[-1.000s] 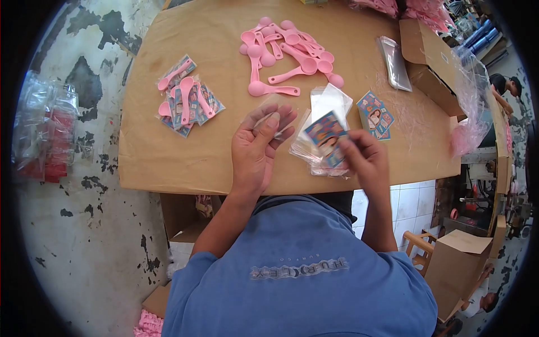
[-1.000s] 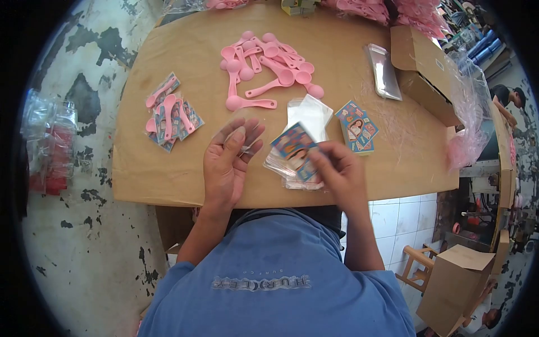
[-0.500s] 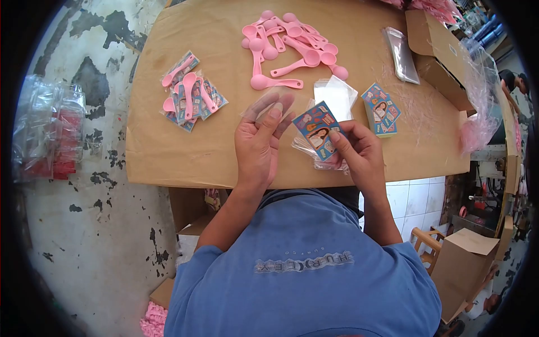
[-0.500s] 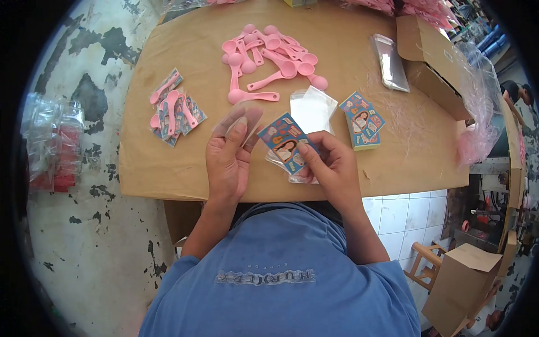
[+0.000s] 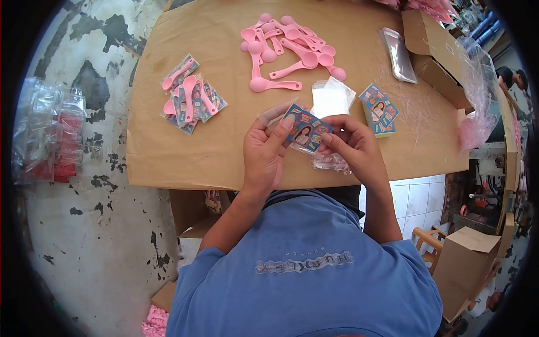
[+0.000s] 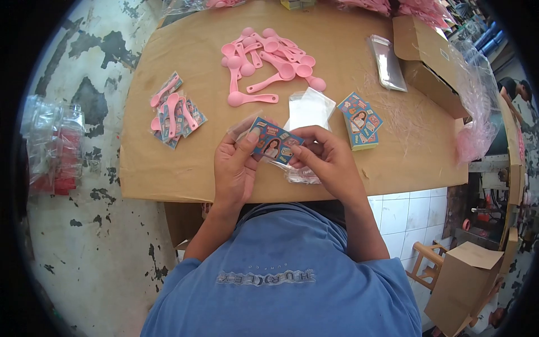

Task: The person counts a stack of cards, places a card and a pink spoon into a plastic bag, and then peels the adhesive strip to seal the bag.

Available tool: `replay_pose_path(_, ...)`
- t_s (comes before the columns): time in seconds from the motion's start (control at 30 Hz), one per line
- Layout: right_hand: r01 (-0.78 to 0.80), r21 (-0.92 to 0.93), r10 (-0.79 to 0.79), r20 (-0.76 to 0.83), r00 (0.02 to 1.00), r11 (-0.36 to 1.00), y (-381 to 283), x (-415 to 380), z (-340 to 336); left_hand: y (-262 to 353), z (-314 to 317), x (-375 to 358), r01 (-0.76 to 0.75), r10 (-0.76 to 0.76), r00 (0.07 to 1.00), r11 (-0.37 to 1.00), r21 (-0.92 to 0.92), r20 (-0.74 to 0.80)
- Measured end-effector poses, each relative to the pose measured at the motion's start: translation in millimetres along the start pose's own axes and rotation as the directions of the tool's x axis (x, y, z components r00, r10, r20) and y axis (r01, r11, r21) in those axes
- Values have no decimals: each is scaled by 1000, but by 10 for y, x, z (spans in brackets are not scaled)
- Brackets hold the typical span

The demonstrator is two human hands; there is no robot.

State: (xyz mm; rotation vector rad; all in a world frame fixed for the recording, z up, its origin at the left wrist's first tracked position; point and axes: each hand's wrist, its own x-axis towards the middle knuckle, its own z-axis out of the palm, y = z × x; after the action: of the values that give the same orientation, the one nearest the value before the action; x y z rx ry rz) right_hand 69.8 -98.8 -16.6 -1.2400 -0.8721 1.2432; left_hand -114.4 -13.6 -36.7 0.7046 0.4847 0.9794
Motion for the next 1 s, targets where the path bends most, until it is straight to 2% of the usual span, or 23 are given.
replay_pose_path(0.1,-4,74,8,-50,999,997,26,13,53,2,-32,-3,-15,14,1000,1000,-13,-25)
replay_pose_path(0.33,140,195,-111,-155,982,971,92,90,539,-79,-58,-99,-49,49,997,999,1,-57)
replay_pose_path(0.47,148,116,-130,-149,980,982,111,115,581,-28,10,-170,-32,32,999,999,-16,-22)
replay_pose_path(0.57,149,115,-131,-148,980,982,130,139,657,-76,-2,-207,-49,55,997,993,106,-55)
replay_pose_path(0.67,119,162,-105,-94,990,980,142,98,657,-9,-36,-199,43,-41,998,998,41,-36)
replay_pose_path(0.77,61,182,-47,-81,996,981,129,50,624,180,98,-131,-167,166,986,983,-77,-19)
replay_pose_path(0.8,41,191,-27,-76,997,981,130,47,614,190,94,-94,-193,197,980,973,-127,16)
replay_pose_path(0.87,44,177,-30,-81,996,983,175,45,602,206,75,-41,-234,257,963,946,-224,80)
replay_pose_path(1.0,16,184,-4,-63,998,983,148,6,634,167,96,-19,-203,250,963,917,-343,97)
